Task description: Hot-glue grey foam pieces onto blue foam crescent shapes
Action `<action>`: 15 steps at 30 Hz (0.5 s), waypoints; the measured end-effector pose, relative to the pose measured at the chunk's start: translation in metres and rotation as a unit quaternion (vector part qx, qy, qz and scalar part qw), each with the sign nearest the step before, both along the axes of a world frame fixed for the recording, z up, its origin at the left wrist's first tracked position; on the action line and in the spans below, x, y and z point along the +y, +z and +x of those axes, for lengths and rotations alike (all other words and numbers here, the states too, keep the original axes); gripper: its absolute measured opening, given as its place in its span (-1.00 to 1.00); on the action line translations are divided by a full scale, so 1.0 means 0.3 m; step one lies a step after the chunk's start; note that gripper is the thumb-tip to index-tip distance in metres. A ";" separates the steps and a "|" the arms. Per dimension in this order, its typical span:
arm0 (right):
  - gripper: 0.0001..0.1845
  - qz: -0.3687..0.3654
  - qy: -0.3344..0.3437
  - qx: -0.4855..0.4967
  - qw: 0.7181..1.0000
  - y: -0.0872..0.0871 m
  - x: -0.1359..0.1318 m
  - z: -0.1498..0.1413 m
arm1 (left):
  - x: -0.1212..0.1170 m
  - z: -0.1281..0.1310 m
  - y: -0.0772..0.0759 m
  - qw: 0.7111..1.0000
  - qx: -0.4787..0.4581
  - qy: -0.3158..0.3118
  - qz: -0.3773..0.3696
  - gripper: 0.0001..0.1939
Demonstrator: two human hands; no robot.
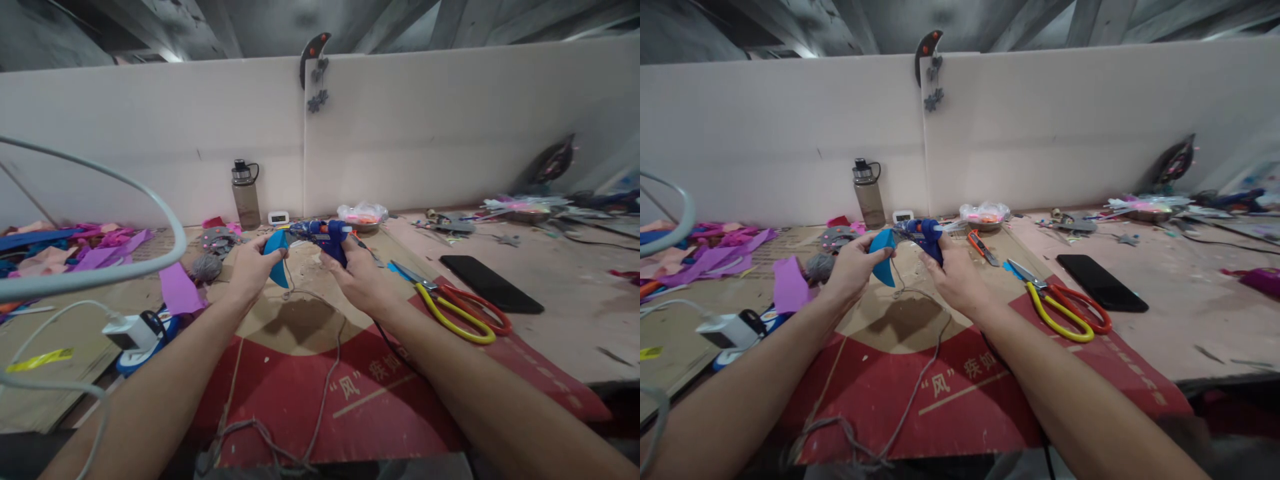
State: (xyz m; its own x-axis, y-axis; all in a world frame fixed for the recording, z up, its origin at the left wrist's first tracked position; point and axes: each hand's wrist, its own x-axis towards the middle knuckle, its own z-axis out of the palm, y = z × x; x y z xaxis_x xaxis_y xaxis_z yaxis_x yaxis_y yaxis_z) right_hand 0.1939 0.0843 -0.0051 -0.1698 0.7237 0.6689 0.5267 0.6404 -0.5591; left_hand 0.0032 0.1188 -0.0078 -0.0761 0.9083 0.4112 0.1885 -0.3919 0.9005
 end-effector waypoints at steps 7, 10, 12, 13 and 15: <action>-0.67 -0.003 0.005 0.007 1.000 0.001 0.001 0.001 | 0.001 0.000 0.002 1.000 -0.003 -0.006 -0.002 -0.72; -0.68 -0.006 0.002 0.009 1.000 0.003 -0.001 0.000 | 0.002 -0.003 -0.002 1.000 -0.003 0.000 0.007 -0.70; -0.68 -0.009 0.000 0.012 1.000 0.003 -0.001 0.000 | 0.003 -0.006 -0.005 1.000 0.017 0.002 0.014 -0.72; -0.68 -0.013 -0.002 0.016 1.000 0.002 0.000 0.000 | 0.004 -0.008 -0.007 0.999 0.030 0.002 0.016 -0.74; -0.69 -0.032 -0.002 0.040 0.999 -0.004 0.009 0.002 | 0.005 -0.010 -0.010 0.999 0.043 -0.006 0.010 -0.79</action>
